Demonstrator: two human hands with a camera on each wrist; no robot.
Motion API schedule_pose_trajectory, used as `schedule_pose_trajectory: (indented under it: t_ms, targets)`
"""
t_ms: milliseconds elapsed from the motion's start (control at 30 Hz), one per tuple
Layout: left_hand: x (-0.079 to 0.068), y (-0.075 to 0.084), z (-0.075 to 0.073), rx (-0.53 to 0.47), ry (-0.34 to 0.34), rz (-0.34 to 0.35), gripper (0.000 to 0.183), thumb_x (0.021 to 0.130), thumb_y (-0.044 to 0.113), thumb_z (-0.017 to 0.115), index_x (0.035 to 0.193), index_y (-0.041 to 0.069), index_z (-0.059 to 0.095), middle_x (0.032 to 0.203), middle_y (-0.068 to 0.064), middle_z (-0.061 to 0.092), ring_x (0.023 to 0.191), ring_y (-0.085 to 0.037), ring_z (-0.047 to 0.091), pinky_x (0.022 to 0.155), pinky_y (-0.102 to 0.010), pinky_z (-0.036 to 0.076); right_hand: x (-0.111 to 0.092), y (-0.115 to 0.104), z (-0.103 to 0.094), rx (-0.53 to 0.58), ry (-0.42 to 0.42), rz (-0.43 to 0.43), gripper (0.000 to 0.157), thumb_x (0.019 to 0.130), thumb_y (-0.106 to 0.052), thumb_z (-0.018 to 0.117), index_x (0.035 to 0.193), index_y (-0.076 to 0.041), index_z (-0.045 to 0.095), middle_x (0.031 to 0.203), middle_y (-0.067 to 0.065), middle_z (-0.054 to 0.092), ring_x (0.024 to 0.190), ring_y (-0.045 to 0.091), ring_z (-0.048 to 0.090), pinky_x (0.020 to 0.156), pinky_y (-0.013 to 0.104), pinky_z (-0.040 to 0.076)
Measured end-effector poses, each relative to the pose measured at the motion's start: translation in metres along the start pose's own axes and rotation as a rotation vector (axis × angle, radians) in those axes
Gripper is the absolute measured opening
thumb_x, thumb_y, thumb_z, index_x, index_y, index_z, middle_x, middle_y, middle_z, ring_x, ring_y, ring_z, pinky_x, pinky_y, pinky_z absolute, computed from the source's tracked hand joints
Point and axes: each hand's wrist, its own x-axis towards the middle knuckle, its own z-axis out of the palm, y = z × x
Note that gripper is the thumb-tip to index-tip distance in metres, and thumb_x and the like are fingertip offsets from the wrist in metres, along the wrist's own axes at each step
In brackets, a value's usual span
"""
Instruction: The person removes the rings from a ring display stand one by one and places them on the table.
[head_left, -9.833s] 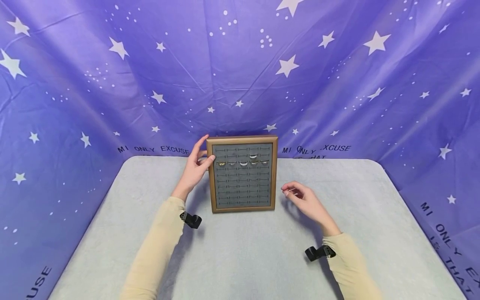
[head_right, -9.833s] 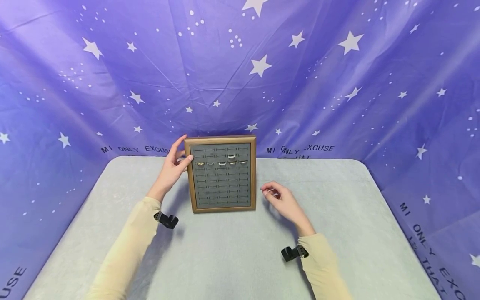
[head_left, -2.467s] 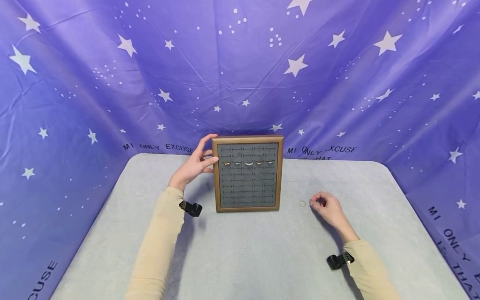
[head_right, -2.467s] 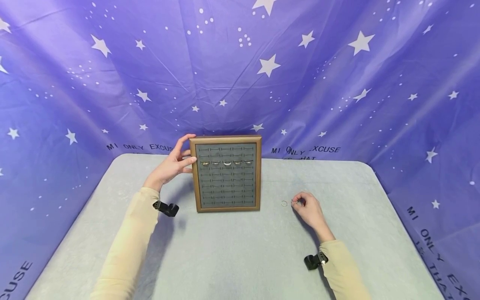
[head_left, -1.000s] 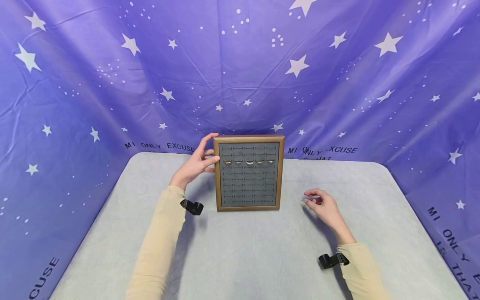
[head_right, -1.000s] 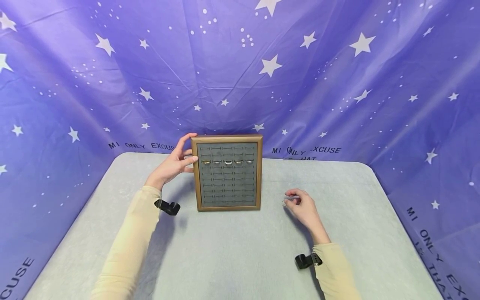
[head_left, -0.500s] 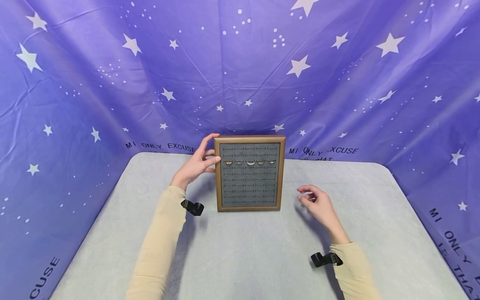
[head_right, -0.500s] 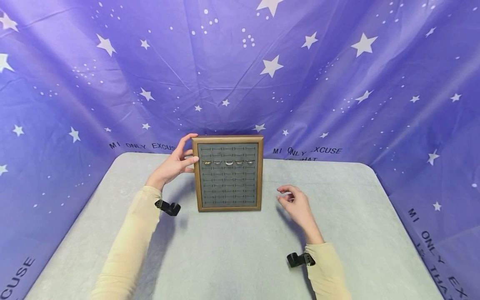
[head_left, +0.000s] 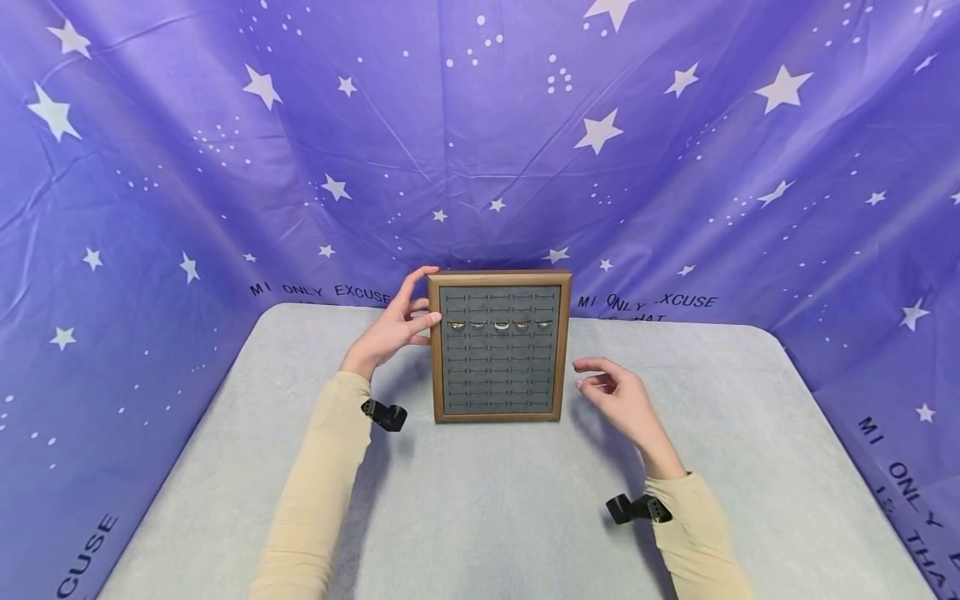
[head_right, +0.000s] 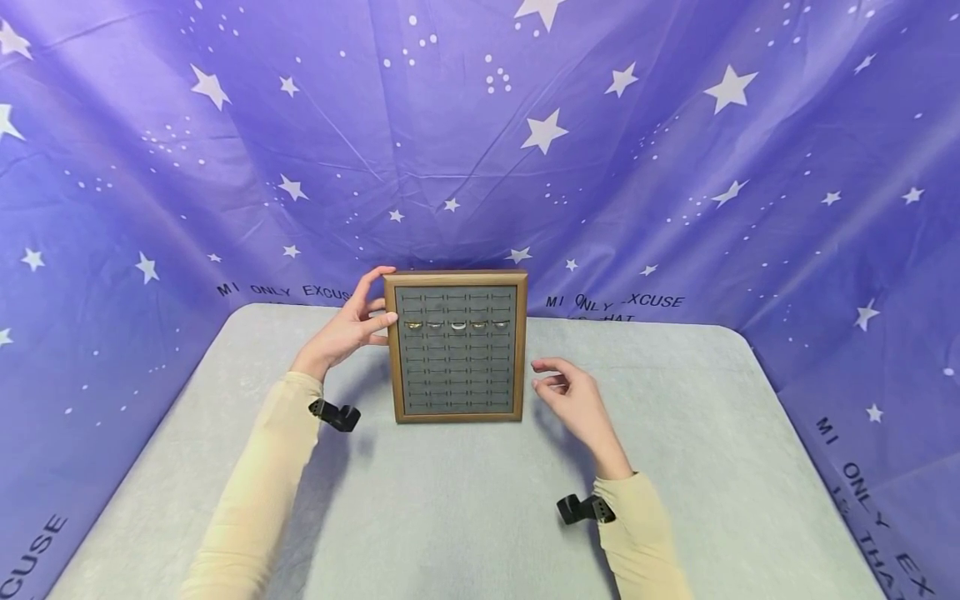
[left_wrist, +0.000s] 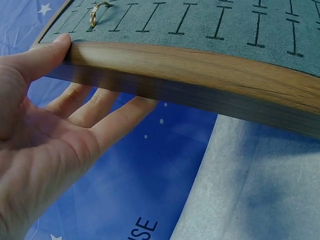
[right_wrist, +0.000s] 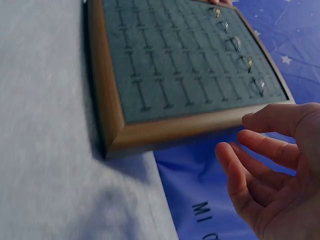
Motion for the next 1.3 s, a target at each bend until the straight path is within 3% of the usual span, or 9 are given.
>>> schedule_pose_trajectory:
  t_ms: [267, 367, 500, 700, 1000, 1300]
  targets:
    - [0.001, -0.001, -0.001, 0.000, -0.005, -0.005, 0.071, 0.097, -0.003, 0.051, 0.152, 0.029, 0.018, 0.123, -0.027, 0.052, 0.094, -0.033, 0.064, 0.078, -0.054, 0.054, 0.002, -0.050, 0.007, 0.060, -0.031, -0.034, 0.027, 0.087, 0.011, 0.061, 0.113, 0.015, 0.061, 0.111, 0.029, 0.062, 0.091, 0.036, 0.064, 0.073, 0.019, 0.052]
    - [0.000, 0.000, -0.001, -0.008, -0.011, -0.010, 0.071, 0.097, -0.003, 0.051, 0.151, 0.031, 0.019, 0.124, -0.027, 0.052, 0.094, -0.032, 0.064, 0.079, -0.054, 0.054, 0.005, -0.056, 0.010, 0.088, -0.044, -0.043, 0.027, 0.087, 0.010, 0.062, 0.113, 0.014, 0.061, 0.111, 0.029, 0.062, 0.092, 0.039, 0.063, 0.075, 0.021, 0.052]
    - [0.000, 0.000, -0.001, -0.019, -0.018, -0.013, 0.071, 0.098, -0.003, 0.051, 0.151, 0.033, 0.021, 0.124, -0.026, 0.052, 0.093, -0.031, 0.064, 0.079, -0.054, 0.054, 0.011, -0.052, 0.016, 0.106, -0.065, -0.054, 0.028, 0.087, 0.010, 0.063, 0.114, 0.013, 0.061, 0.112, 0.028, 0.063, 0.093, 0.040, 0.063, 0.076, 0.026, 0.054]
    - [-0.001, 0.000, -0.001, -0.023, -0.019, -0.010, 0.071, 0.097, -0.004, 0.050, 0.152, 0.031, 0.019, 0.125, -0.027, 0.051, 0.093, -0.030, 0.064, 0.080, -0.054, 0.053, 0.022, -0.032, 0.025, 0.094, -0.087, -0.069, 0.028, 0.088, 0.003, 0.066, 0.116, 0.005, 0.064, 0.111, 0.020, 0.066, 0.093, 0.029, 0.064, 0.077, 0.029, 0.054]
    - [0.000, 0.000, -0.001, -0.027, -0.024, -0.005, 0.072, 0.097, -0.004, 0.050, 0.153, 0.026, 0.015, 0.125, -0.027, 0.051, 0.092, -0.031, 0.064, 0.080, -0.054, 0.053, 0.028, -0.043, 0.038, 0.099, -0.135, -0.122, 0.027, 0.089, 0.002, 0.066, 0.115, 0.003, 0.064, 0.110, 0.017, 0.066, 0.092, 0.025, 0.065, 0.074, 0.026, 0.053]
    - [-0.001, 0.001, 0.000, -0.023, -0.020, -0.007, 0.073, 0.097, -0.004, 0.051, 0.153, 0.027, 0.015, 0.126, -0.027, 0.051, 0.093, -0.030, 0.064, 0.080, -0.054, 0.054, 0.037, -0.060, 0.059, 0.080, -0.177, -0.138, 0.027, 0.089, 0.003, 0.064, 0.117, 0.007, 0.062, 0.110, 0.022, 0.065, 0.092, 0.031, 0.065, 0.077, 0.040, 0.054]
